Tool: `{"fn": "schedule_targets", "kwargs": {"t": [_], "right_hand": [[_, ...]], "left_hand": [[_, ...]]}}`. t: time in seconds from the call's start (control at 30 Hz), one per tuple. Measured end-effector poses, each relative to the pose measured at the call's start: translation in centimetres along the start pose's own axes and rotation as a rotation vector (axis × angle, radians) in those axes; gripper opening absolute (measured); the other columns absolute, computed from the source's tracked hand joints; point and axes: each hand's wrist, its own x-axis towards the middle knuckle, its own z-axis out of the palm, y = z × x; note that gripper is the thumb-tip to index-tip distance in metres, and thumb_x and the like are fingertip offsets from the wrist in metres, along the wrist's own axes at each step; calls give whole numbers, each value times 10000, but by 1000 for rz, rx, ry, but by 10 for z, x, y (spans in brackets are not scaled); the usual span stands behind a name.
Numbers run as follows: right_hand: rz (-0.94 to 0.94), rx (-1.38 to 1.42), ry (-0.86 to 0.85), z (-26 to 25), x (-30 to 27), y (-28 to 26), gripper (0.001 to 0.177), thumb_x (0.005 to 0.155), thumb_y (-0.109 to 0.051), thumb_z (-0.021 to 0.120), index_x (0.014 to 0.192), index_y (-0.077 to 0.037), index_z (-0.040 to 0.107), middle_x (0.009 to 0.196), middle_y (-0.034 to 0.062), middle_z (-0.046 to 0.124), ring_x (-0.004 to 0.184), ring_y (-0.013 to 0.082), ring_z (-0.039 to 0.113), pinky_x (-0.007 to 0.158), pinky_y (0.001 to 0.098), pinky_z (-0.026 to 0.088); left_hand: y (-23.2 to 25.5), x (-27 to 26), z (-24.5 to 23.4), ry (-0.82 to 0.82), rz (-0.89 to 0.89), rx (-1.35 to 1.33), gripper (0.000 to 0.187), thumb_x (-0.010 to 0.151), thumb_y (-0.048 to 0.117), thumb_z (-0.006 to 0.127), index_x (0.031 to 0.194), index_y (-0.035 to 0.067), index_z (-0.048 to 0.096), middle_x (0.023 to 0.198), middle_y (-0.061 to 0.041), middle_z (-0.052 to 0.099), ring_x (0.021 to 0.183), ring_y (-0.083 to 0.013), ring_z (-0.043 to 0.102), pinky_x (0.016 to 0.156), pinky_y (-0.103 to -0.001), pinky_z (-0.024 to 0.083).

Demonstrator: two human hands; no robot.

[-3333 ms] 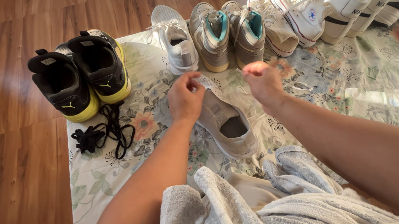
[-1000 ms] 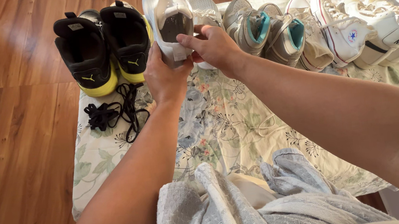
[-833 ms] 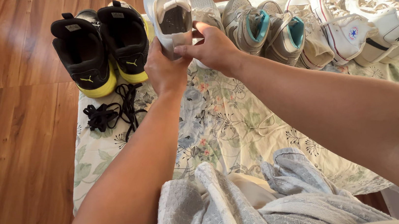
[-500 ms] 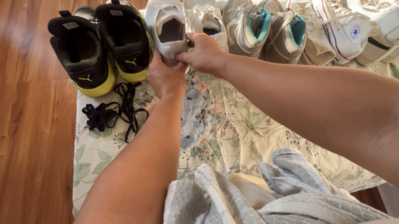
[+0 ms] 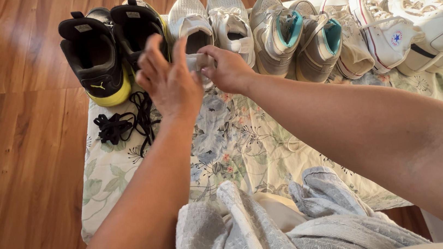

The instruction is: The person unlaces a black and yellow sneaker, then removes the laces from a white sneaker. They re-lace the white sneaker by threading the laces through the eyelets and tying them. The person then removes the laces from the second white sneaker.

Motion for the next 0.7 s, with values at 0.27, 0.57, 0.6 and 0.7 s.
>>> {"fn": "schedule_targets", "kwargs": {"t": [0.27,0.57,0.6,0.7], "right_hand": [[37,-129,84,2,-4,-14,325,896,-246,709,1192,-147,620,1145,136,717,1081,333,681,918,446,512],[40,-98,151,8,-16,-17,394,899,-238,706,1277,-162,622,1202,167,672,1118,337,666,972,437,507],[42,-83,143,6,-17,-18,398,911,-245,701,1294,-171,622,1226,164,672,1128,326,673,982,426,514],[48,-75,-71,-5,-24,-18,528,944,-320,692,1435,-239,515,1290,149,659,1196,277,636,1019,389,486]], "left_hand": [[-43,27,-10,-310,-174,123,183,1059,209,644,1221,261,712,1350,19,602,1258,-254,601,1114,-475,381],[-62,38,-5,-243,-76,10,205,894,117,720,1098,130,715,1219,-71,536,967,-337,663,809,-472,533],[-60,36,-6,-258,-78,22,224,891,98,712,1113,127,710,1227,-69,529,971,-331,662,811,-465,537],[-53,29,-16,-265,-75,35,316,871,92,721,1184,122,681,1248,-67,513,986,-320,652,810,-456,539]]}}
